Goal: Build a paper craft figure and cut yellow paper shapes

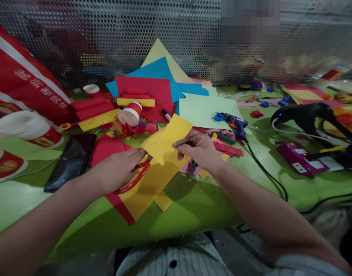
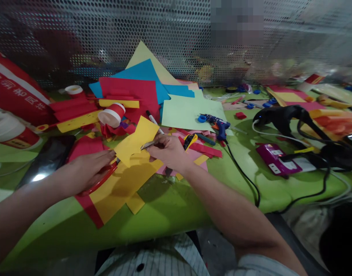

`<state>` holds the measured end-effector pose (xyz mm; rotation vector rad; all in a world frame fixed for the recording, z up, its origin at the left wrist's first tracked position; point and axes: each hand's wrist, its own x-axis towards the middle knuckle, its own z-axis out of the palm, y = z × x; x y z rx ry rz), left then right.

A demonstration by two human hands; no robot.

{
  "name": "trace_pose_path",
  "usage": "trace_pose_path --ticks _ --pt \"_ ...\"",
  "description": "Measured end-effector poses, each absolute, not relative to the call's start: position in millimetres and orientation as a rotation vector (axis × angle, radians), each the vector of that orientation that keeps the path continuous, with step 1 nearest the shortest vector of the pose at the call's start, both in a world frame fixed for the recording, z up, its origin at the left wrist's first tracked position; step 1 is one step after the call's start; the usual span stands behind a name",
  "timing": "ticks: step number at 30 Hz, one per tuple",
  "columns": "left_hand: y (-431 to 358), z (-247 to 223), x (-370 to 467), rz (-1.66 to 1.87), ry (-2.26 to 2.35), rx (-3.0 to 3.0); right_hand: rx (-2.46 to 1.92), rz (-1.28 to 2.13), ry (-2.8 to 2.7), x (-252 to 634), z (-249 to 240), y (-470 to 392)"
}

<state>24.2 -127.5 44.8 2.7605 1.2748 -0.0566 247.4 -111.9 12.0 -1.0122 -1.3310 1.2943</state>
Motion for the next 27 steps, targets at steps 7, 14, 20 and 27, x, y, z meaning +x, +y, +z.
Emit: trace_pose_path --ticks 7,14,20,27 --pt "-135.3 35.0 35.9 0.060 1.248 2.592 -0.996 1.252 -1.139 238.7 5.5 -110.3" --pt "-131.4 26.6 35.6 0.126 1.253 2.703 -0.930 1.230 -1.152 241.6 2.6 -111.3" --pt "-121.9 23.5 26.1 0.105 1.266 2.783 -0.936 1.237 -1.282 247.0 7.4 -110.7" --pt "-121.1 27.0 26.2 0.114 1.180 2.798 -0.913 1.237 -1.340 246.9 9.5 -114.0"
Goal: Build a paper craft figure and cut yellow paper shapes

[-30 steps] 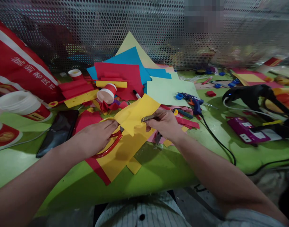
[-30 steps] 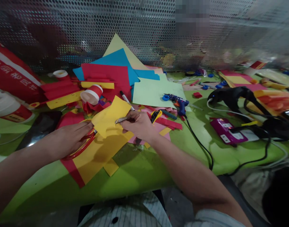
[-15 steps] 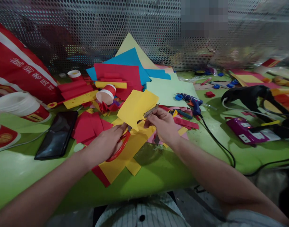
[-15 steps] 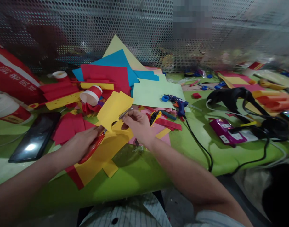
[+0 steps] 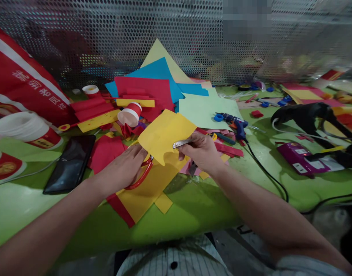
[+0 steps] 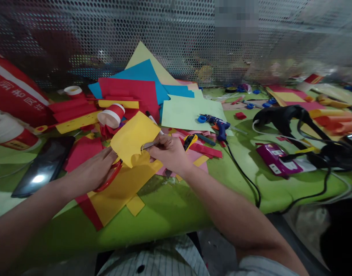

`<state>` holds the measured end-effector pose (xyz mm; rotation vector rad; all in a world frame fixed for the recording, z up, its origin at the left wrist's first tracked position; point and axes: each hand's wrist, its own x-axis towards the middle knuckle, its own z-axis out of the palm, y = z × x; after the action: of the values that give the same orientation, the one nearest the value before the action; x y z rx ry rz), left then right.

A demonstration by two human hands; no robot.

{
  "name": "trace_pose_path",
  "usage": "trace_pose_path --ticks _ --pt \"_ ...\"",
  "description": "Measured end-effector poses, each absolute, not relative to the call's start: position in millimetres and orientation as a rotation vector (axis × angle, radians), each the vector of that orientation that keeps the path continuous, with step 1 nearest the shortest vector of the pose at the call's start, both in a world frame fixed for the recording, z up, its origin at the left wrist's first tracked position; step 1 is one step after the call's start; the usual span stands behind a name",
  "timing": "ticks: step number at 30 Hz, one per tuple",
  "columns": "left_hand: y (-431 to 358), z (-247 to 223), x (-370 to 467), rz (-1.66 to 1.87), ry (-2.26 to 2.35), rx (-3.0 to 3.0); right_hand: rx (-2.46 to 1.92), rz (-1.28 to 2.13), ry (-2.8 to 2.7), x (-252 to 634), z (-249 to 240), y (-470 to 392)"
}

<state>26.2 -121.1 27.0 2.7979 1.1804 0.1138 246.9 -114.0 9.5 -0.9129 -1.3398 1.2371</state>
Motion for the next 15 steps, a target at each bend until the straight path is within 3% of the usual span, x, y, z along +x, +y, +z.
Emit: trace_pose_path --ticks 15 --pt "-121.5 20.0 27.1 0.048 1.135 2.869 -1.096 1.296 -1.300 241.9 27.6 -120.0"
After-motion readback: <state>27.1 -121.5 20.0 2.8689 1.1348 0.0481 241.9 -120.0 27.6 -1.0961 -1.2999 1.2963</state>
